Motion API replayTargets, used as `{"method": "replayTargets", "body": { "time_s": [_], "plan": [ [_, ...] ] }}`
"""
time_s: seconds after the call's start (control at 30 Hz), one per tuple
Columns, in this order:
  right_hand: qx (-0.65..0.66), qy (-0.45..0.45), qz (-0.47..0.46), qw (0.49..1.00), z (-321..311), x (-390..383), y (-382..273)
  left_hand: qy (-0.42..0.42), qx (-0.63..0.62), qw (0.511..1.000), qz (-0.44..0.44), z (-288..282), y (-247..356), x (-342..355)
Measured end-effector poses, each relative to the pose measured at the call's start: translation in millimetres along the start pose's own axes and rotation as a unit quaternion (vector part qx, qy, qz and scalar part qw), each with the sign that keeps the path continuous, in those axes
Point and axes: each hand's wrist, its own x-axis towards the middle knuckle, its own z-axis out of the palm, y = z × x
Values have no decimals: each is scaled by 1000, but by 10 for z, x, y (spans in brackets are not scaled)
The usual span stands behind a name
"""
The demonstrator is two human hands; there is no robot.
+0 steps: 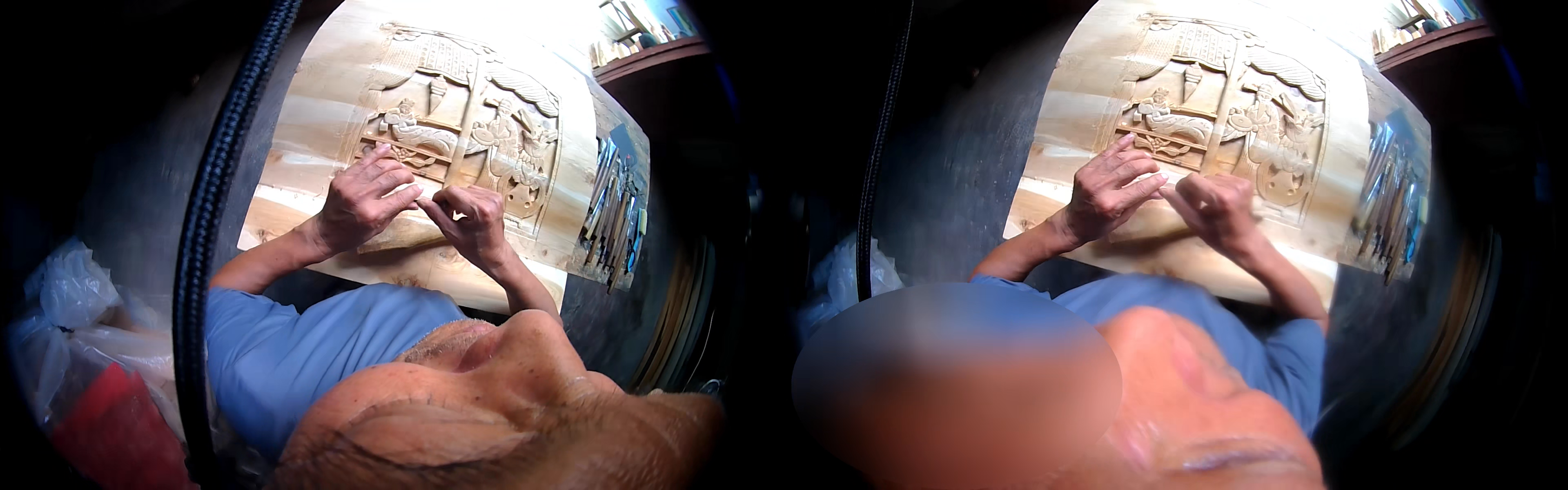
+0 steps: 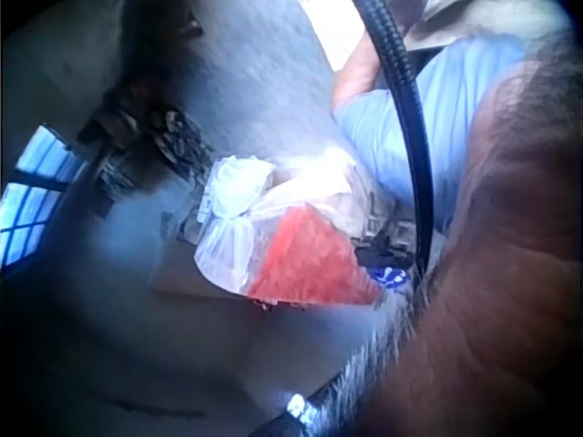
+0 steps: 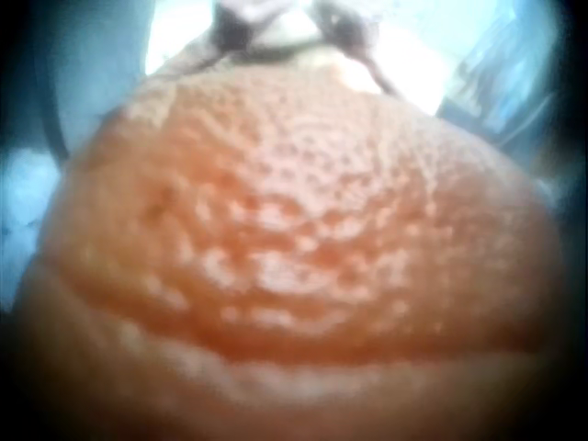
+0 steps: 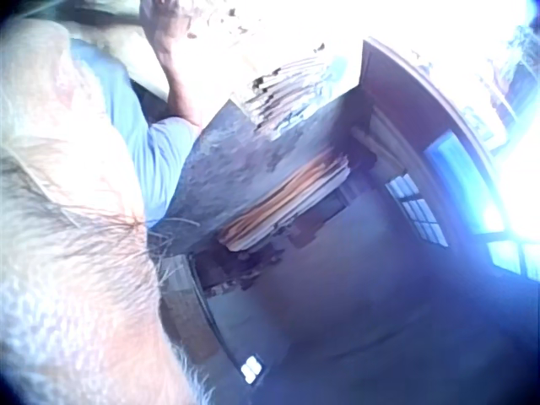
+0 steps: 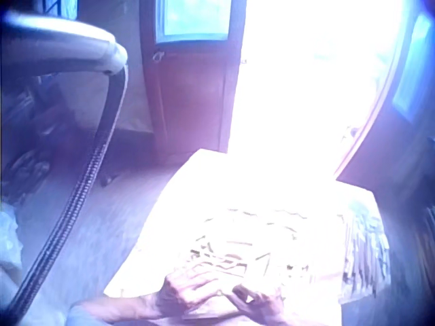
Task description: The person carves a design into a wooden board with a chisel and a mallet. They hold the chisel against the wood and strike it repeatedly with the mallet to remove wood along a sketch.
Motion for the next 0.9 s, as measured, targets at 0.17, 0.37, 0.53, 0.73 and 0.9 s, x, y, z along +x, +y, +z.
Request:
{"method": "replayTargets", "body": {
  "time_s": [0.17,0.37,0.53,0.73,0.9],
  "plan": [
    [51,-16,44,998,145,-100,-68,5,22,1000,2,58,80,-180],
    [85,-60,27,994,212,-209,-12,63,-20,992,-107,40,-81,-448],
    [-58,-143,-41,987,247,-382,50,272,-340,809,-395,-77,-826,-709],
    [-115,-167,-83,976,399,-466,120,252,-319,825,-392,100,-1158,-772],
    [-61,-200,46,977,308,-479,177,249,-329,831,-372,269,-1169,-698]
  ]
}}
